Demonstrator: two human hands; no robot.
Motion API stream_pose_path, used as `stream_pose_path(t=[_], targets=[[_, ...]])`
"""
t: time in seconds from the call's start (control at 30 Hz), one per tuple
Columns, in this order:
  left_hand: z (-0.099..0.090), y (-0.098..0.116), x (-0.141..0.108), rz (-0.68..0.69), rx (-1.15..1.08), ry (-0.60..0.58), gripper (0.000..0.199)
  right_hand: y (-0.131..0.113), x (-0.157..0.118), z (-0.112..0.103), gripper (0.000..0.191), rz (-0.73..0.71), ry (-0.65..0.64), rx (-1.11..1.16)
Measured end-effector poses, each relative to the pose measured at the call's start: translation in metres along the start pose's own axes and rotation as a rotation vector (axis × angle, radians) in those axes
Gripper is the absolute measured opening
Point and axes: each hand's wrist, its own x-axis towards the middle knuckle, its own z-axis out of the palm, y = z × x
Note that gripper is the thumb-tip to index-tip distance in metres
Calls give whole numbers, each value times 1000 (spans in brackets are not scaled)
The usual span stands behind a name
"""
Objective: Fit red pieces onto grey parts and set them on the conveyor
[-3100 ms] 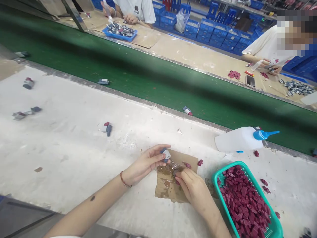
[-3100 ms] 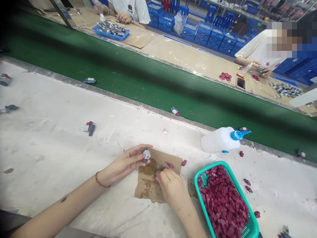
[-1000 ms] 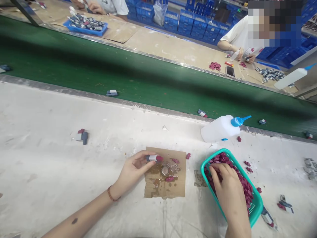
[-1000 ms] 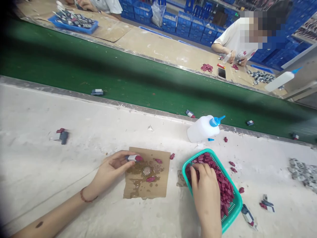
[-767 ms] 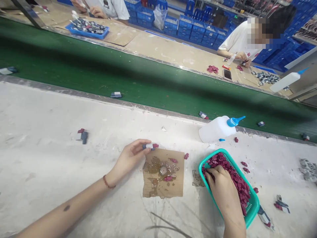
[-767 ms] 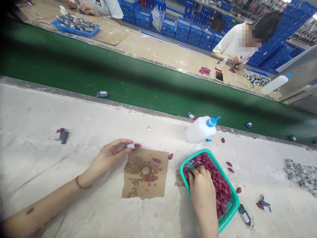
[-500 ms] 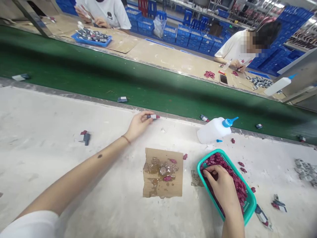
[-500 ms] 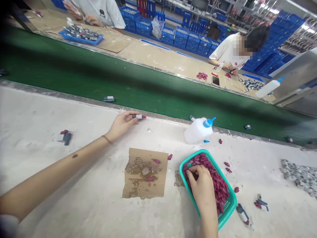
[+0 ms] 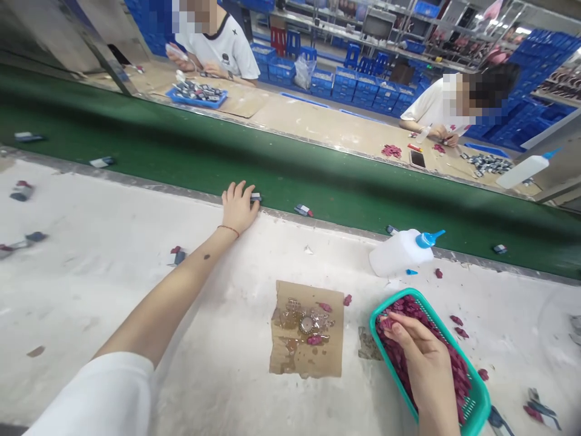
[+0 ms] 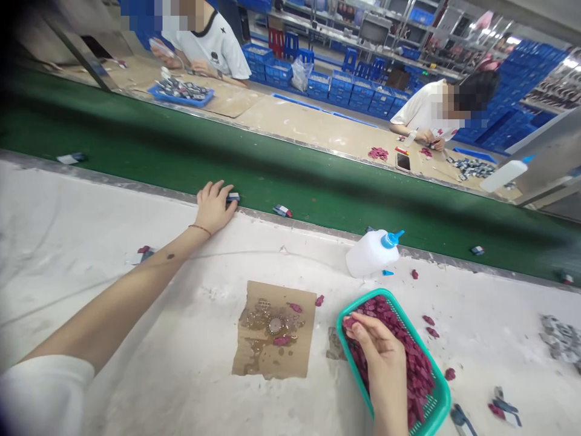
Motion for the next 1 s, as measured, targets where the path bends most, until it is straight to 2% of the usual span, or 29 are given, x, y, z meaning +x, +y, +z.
stream_pose_path(t=[0.17, 0.3, 0.4, 0.5, 0.6, 0.7, 0.8, 0.87, 1.0], targets=[[-10, -3, 10, -52, -129, -48, 11, 1, -8, 22, 28, -136, -81, -86], [-7, 13, 3, -131, -336, -39, 14, 0, -9, 51, 26, -287, -264, -231], [-1, 28, -21, -229, -553, -82, 23, 3, -5, 69, 25, -440, -406, -407], [-1, 44, -61, -321, -765, -200, 35, 10, -2, 82, 28, -587, -515, -579], [-9, 59, -103, -397, -910, -318, 44, 20, 0, 93, 32, -718, -601, -692], [-21, 72, -137, -517, -1068, -413, 43, 26, 1, 99, 35, -817, -613, -779], [-29, 81, -158, -738, -1339, -515, 37, 27, 2, 99, 35, -851, -572, -850], [-32, 84, -167, -840, -1451, -541, 34, 26, 2, 97, 34, -836, -572, -875], [-32, 85, -177, -882, -1548, -510, 32, 25, 2, 95, 32, -792, -628, -858]])
